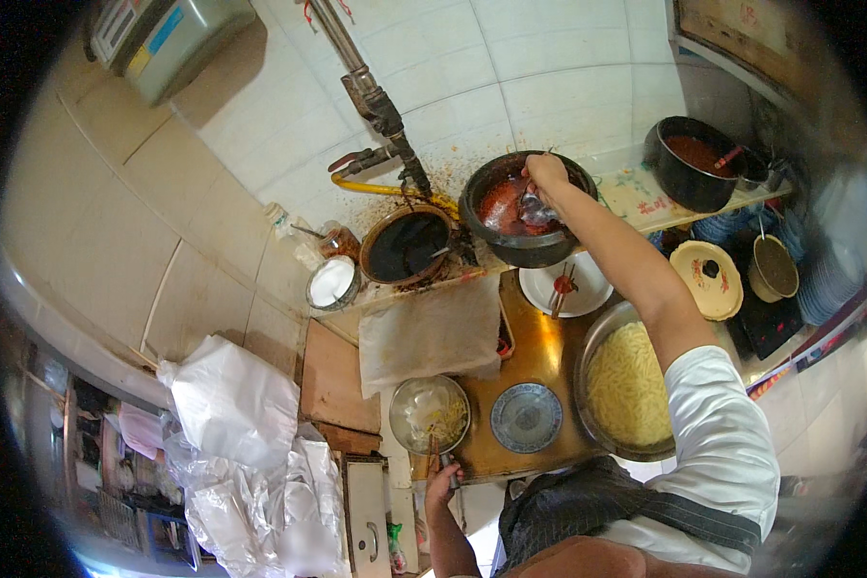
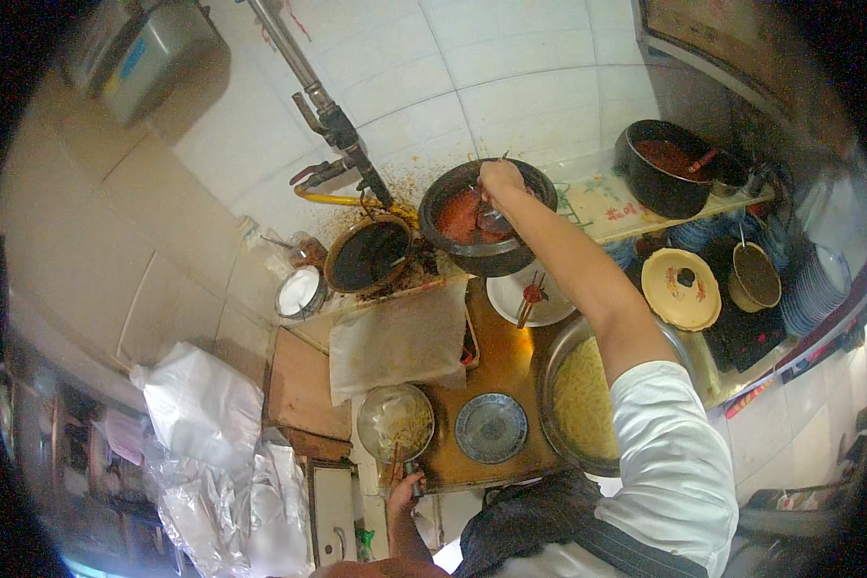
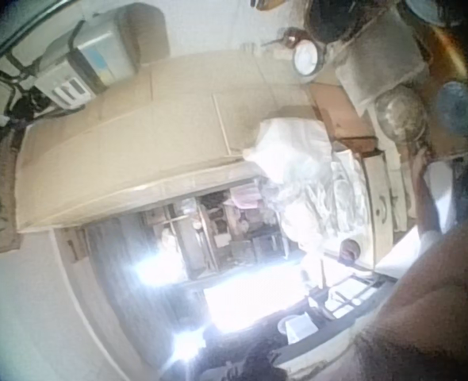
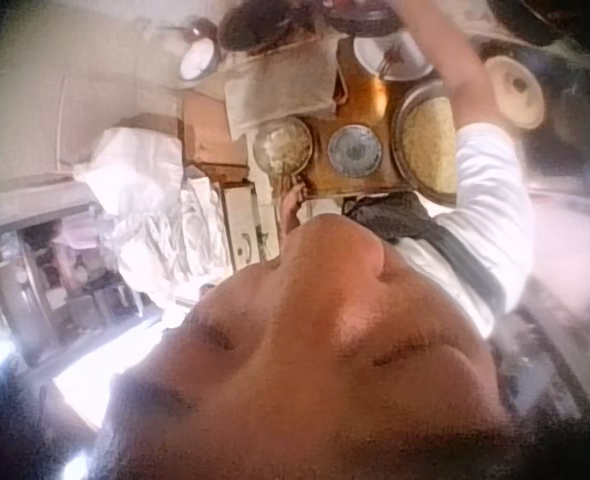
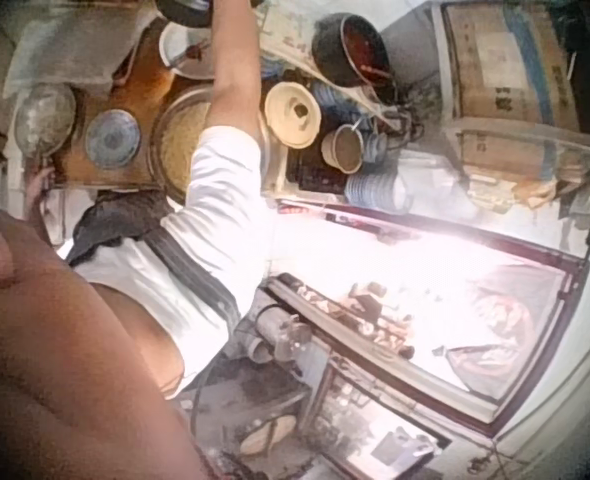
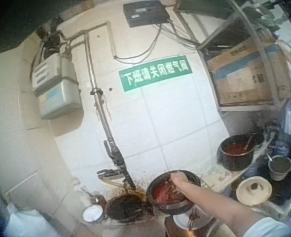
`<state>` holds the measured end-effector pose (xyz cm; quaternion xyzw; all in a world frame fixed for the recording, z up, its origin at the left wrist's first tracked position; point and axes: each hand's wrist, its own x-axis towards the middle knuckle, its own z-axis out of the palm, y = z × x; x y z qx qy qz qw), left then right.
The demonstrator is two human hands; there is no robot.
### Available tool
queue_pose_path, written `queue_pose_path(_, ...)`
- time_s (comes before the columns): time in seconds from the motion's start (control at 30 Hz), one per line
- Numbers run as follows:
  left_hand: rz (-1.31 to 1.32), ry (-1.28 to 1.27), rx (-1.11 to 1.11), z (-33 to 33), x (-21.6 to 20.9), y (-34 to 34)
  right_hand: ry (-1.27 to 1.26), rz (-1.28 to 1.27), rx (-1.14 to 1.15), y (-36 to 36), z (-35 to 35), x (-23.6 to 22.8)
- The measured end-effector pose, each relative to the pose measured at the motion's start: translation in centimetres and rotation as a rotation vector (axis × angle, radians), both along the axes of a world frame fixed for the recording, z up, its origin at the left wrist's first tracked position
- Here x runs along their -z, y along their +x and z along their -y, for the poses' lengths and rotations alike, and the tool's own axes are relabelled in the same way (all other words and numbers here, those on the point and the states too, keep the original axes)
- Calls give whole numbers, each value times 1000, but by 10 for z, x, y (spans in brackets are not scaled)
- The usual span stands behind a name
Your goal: The person prepares a bowl of noodles by adding ingredients from a plastic bag and a large container into a metal bowl, then scoops sauce from a pot into the bowl using a spoon and mixes the contents with chopsticks.
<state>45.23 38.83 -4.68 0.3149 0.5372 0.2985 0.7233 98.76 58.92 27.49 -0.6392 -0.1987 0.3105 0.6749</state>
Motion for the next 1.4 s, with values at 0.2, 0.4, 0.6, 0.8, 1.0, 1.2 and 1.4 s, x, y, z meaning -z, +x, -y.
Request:
queue_pose_path(0.2,-46,-64,-6,1,5,-8,1,-103,54,-3,3,2)
queue_pose_path(0.4,-3,34,-12,3,-12,10,-88,-199,118,29,-16,20)
queue_pose_path(0.6,1,8,-27,4,6,-1,-78,-271,291,4,-10,2)
queue_pose_path(0.8,-14,16,-48,5,-1,4,-110,-292,323,1,-2,-3)
queue_pose_path(1.0,-45,-16,-28,1,21,-8,-5,-262,420,12,-19,6)
queue_pose_path(1.2,-44,15,3,-1,8,0,-118,262,377,57,-26,23)
queue_pose_path(1.4,-53,37,6,5,-2,-4,-250,1293,-565,29,44,-25)
